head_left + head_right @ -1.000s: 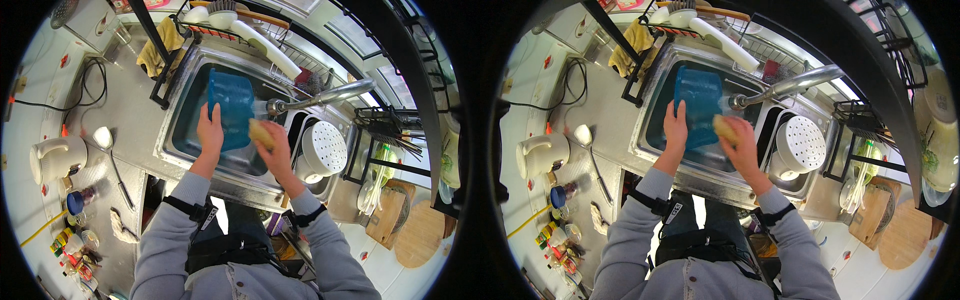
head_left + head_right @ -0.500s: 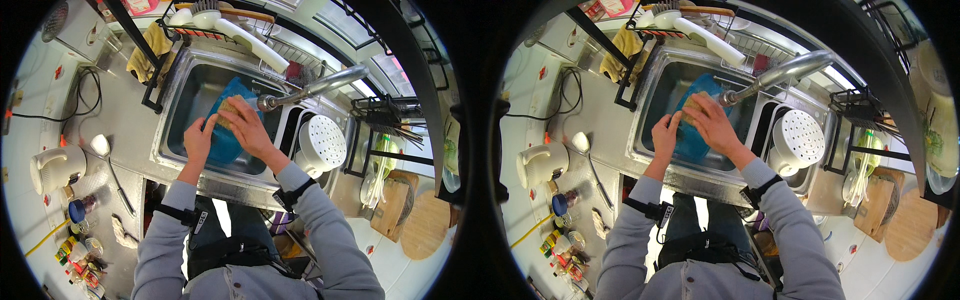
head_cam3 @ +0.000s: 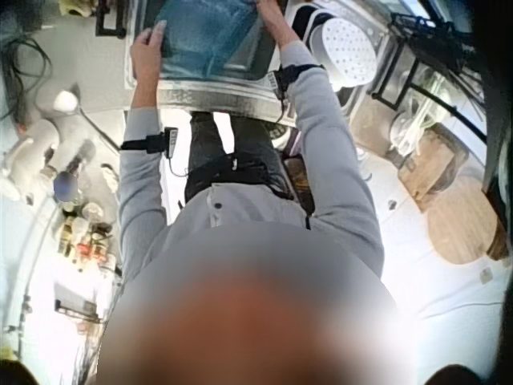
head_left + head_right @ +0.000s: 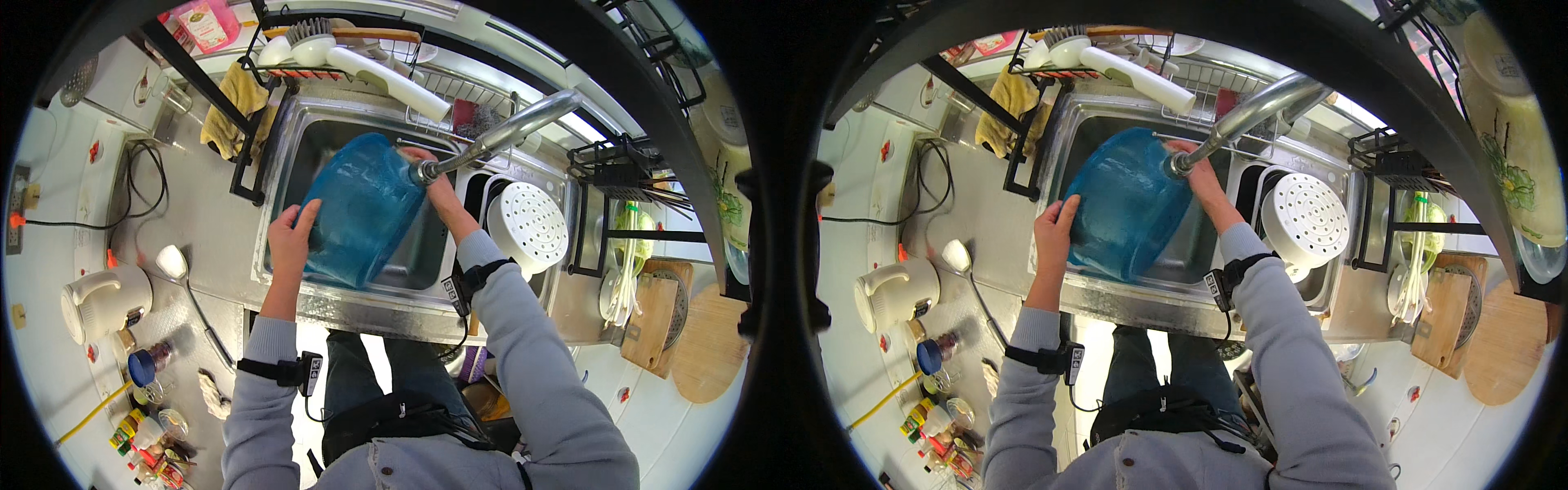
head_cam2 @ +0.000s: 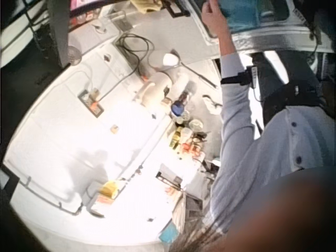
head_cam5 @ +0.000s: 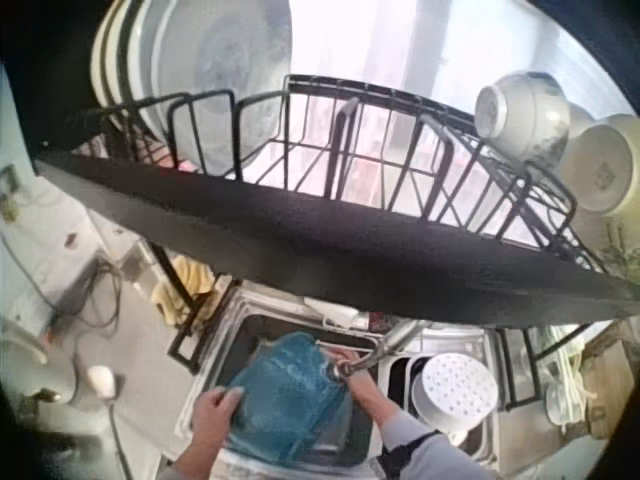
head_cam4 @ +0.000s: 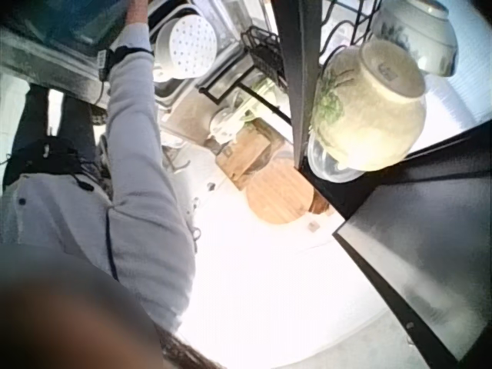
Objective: The person washes a white colander, a metal ladle, and a blue plastic basin in a kitchen sink using a sponge and running water. The person scrubs each item, rinses them, and places the colander on the counter.
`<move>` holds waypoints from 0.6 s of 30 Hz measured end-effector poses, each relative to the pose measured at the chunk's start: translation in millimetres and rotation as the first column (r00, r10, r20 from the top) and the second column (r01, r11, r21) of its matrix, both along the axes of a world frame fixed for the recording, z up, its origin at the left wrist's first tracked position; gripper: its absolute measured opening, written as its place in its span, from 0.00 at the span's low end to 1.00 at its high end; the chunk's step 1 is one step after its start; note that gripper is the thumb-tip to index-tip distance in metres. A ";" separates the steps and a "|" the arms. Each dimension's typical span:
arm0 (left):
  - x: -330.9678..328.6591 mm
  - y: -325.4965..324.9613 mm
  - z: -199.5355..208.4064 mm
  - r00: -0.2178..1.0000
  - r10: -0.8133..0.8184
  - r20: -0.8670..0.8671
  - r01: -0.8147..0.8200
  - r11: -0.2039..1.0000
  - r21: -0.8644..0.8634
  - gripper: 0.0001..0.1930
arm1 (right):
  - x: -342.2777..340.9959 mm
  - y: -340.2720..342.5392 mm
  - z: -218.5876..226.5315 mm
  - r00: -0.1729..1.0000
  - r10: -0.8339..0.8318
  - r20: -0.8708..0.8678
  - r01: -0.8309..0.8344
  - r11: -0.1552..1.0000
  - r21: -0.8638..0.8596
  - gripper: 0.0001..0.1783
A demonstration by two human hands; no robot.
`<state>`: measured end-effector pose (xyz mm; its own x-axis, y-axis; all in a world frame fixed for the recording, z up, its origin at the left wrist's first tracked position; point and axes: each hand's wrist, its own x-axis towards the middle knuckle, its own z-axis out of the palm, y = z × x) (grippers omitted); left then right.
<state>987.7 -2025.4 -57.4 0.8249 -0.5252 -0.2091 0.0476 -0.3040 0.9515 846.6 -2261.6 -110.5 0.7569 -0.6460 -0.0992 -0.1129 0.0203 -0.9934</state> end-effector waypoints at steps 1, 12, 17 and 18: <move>3.5 1.0 0.5 0.999 0.016 -0.037 -0.017 1.000 -0.020 0.19 | -4.2 -7.9 -6.7 0.999 -0.030 -0.030 0.033 0.992 0.118 0.26; 7.1 -13.5 -16.3 0.920 0.279 -0.277 -0.306 0.950 -0.058 0.21 | -37.4 89.2 -87.0 0.790 -0.320 -0.524 0.602 0.236 0.763 0.27; -1.8 -17.5 -32.0 0.813 0.438 -0.383 -0.496 0.866 -0.063 0.22 | -42.2 132.3 -46.7 0.857 -0.432 -0.279 0.494 0.844 0.208 0.23; -3.3 -17.3 -35.1 0.769 0.432 -0.470 -0.536 0.838 -0.106 0.22 | -44.8 140.3 -36.7 0.889 -0.396 -0.232 0.408 0.913 0.004 0.22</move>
<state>984.5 -2042.7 -92.5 0.8432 -0.1530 -0.5155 0.5307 0.0833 0.8434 801.8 -2121.3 -147.2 0.3883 -0.8798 -0.2742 -0.3007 0.1603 -0.9402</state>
